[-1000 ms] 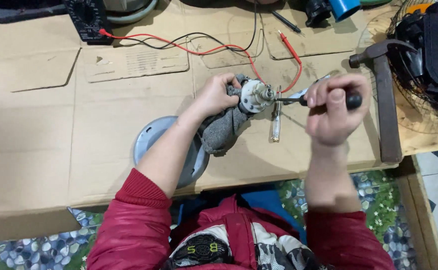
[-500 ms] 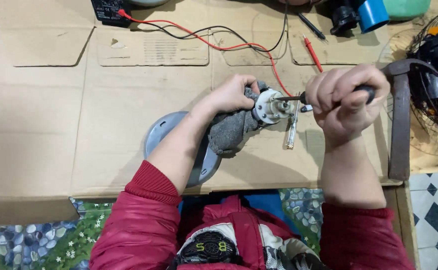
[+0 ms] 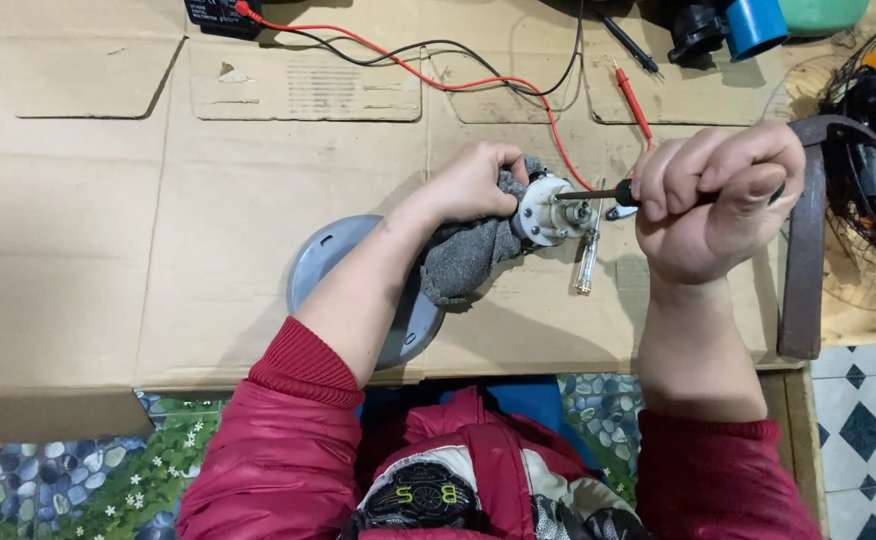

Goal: The person uses a hammer to tap a metal component wrapped in a cloth, then uses a screwdriver to tighten screws on the component.

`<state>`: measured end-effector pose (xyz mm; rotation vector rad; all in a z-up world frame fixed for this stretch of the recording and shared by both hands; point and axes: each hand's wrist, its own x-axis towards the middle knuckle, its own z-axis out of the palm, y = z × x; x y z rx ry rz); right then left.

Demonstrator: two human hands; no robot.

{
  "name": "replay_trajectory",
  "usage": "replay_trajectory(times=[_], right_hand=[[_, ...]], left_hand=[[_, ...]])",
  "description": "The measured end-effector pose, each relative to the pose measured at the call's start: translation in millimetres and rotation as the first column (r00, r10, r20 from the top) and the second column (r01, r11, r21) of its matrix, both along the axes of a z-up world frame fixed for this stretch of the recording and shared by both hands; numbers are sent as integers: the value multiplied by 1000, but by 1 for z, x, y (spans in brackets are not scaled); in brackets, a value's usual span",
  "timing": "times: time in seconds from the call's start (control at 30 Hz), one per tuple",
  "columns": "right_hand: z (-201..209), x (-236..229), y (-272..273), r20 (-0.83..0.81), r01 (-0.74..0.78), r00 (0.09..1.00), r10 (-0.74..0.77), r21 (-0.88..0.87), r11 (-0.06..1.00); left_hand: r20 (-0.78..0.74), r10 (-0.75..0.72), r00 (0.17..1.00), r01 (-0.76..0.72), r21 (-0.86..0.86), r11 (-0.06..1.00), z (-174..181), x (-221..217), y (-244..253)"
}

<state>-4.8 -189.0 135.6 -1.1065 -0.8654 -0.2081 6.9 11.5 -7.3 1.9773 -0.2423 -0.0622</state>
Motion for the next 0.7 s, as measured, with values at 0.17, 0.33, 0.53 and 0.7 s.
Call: replay_trajectory(times=[0.17, 0.33, 0.53, 0.7], right_hand=[[5, -3, -5, -49, -75, 996, 70, -121, 990], [11, 31, -33, 202, -144, 958, 203, -274, 951], [21, 43, -23, 124, -577, 778, 616, -247, 779], [10, 15, 4, 101, -230, 966, 237, -79, 970]], left_hand=[[61, -6, 998, 5, 6, 1000, -5, 3, -2], [55, -14, 998, 13, 9, 1000, 1, 0, 0], [59, 3, 998, -5, 36, 999, -7, 2, -3], [47, 39, 998, -41, 31, 999, -2, -2, -6]])
